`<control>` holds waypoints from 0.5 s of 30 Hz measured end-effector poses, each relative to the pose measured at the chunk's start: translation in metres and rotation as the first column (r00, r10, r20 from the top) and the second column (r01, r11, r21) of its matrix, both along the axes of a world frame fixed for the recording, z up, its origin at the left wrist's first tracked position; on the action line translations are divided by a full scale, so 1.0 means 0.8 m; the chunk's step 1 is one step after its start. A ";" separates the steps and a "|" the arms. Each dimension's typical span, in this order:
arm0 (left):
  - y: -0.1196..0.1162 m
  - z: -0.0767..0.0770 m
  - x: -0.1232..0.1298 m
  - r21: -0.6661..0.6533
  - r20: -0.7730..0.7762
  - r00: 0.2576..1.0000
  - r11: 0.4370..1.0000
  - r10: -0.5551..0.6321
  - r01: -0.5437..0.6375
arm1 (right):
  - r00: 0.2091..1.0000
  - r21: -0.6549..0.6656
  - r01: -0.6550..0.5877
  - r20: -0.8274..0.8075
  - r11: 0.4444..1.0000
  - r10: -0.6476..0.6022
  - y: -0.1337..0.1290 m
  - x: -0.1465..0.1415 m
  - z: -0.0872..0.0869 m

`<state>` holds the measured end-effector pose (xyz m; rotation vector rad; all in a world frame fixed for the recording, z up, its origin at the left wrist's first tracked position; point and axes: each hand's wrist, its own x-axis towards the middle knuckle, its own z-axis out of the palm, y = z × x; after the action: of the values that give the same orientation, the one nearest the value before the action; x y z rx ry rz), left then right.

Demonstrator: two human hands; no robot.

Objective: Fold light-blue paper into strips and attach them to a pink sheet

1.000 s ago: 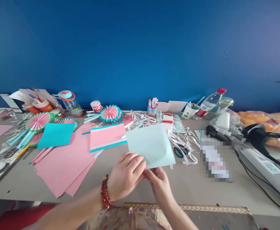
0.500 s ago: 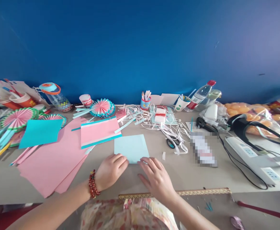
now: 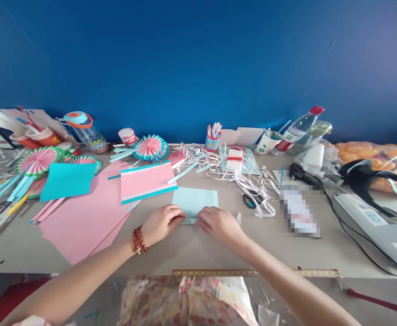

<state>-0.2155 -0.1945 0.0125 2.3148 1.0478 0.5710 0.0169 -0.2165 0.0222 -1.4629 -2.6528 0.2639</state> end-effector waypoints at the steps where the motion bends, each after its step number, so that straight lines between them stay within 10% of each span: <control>1: 0.006 0.001 0.001 -0.043 0.021 1.000 0.999 -0.004 0.005 | 0.999 -0.011 0.017 0.028 1.000 -0.017 0.006 -0.004 0.005; 15: 0.020 0.001 -0.016 -0.124 -0.075 0.997 0.992 -0.015 0.006 | 0.996 -0.165 0.063 -0.053 0.984 -0.072 0.013 -0.016 -0.004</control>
<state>-0.2283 -0.1788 0.0133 2.2468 1.0740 0.4055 0.0041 -0.2063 0.0192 -1.5616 -2.5834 0.5203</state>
